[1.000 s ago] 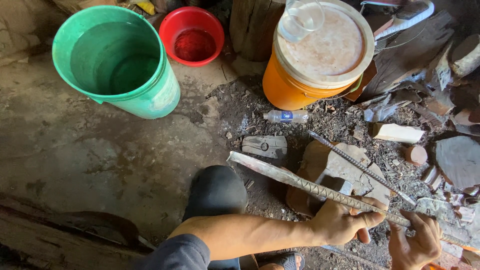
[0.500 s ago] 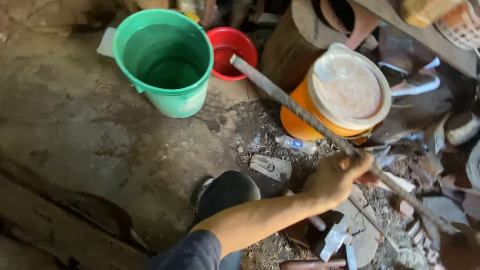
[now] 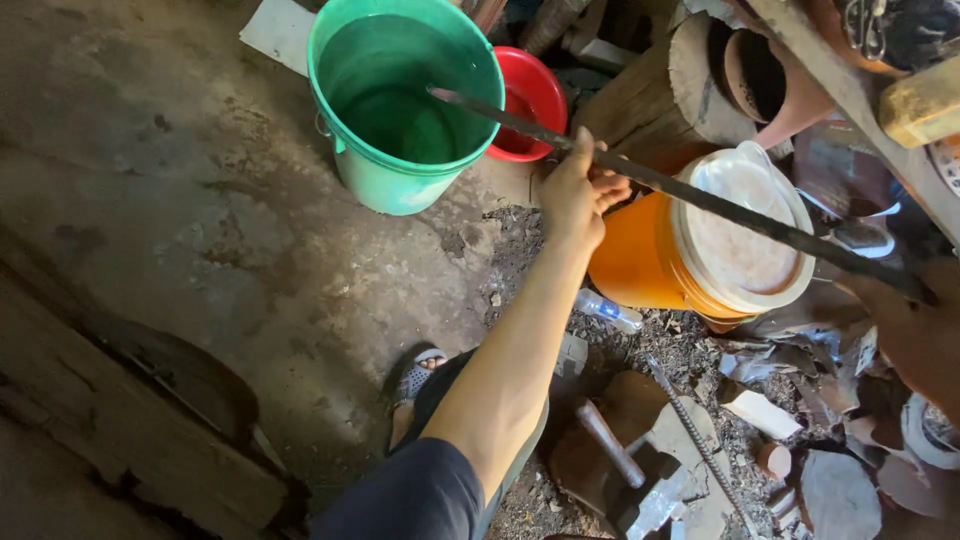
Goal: The person heats a long metal rod in a coal forge until the tip glows, then quenches the hot end in a bucket of water, producing steam. They hold and turn the rod, work on it near the anvil, and repeatedly reheat the tip in the fire while handling hammers and tongs on the work floor.
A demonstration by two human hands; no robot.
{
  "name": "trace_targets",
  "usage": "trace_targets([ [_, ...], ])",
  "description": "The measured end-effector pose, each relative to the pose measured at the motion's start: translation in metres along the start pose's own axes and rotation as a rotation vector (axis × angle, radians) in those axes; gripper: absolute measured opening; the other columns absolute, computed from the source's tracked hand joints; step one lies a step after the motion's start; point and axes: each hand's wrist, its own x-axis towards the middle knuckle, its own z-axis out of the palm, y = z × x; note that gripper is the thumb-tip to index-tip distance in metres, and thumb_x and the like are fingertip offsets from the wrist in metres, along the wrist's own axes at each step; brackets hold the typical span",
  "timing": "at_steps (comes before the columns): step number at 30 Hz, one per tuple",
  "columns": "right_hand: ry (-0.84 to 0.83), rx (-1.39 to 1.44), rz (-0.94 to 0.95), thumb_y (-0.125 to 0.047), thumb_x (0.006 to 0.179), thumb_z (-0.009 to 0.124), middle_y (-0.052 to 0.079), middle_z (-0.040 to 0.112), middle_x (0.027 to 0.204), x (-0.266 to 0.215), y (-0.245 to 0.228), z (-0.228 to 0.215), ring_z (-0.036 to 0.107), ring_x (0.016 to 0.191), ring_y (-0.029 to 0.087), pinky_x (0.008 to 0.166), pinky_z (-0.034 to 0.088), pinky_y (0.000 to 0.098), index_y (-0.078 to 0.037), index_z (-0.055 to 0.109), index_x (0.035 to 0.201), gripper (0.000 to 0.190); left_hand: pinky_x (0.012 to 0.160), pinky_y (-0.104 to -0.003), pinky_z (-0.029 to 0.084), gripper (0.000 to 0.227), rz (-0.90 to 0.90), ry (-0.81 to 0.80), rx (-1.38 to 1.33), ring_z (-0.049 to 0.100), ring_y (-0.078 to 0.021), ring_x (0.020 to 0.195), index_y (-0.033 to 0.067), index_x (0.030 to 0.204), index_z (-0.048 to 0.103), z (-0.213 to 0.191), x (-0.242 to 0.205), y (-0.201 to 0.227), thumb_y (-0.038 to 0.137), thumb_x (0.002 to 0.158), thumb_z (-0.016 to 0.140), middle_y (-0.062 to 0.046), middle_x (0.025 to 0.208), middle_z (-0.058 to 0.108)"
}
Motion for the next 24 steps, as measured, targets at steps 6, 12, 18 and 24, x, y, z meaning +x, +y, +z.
trace_targets([
  [6,-0.061,-0.307,0.144,-0.040,0.100,0.074,0.016,0.067,0.068,-0.018,-0.178,0.035,0.066,0.050,0.025,0.055,0.051,0.0408,0.000,0.079,0.098,0.040,0.058,-0.031,0.055,0.035,-0.061,0.143,-0.090,0.058,-0.0093,0.053,0.0078,0.104,0.064,-0.022,0.032,0.013,0.042,0.099,0.067,-0.006,0.082,0.071],
  [12,-0.091,-1.002,0.063,-0.076,0.094,0.058,0.013,0.076,0.077,0.000,-0.234,0.053,0.073,0.068,0.029,0.063,0.056,0.0428,-0.018,0.082,0.104,0.063,0.073,-0.031,0.055,0.025,-0.122,0.302,-0.152,0.048,-0.0056,0.057,0.0122,0.117,0.061,-0.025,0.030,0.014,0.033,0.103,0.057,-0.004,0.097,0.074],
  [18,-0.165,-1.051,0.041,-0.077,0.096,0.046,0.009,0.076,0.085,0.016,-0.255,0.075,0.073,0.077,0.026,0.066,0.056,0.0446,-0.021,0.079,0.108,0.066,0.073,-0.029,0.052,0.025,-0.130,0.355,-0.199,0.049,-0.0057,0.059,0.0128,0.119,0.060,-0.026,0.028,0.018,0.033,0.106,0.053,-0.002,0.102,0.074],
  [24,-0.283,-0.992,0.073,-0.072,0.101,0.043,0.013,0.076,0.085,0.026,-0.297,0.104,0.075,0.071,0.027,0.058,0.059,0.0416,-0.011,0.075,0.109,0.069,0.067,-0.029,0.050,0.027,-0.077,0.328,-0.221,0.048,-0.0068,0.056,0.0099,0.117,0.060,-0.021,0.022,0.020,0.033,0.106,0.052,-0.004,0.106,0.074],
])
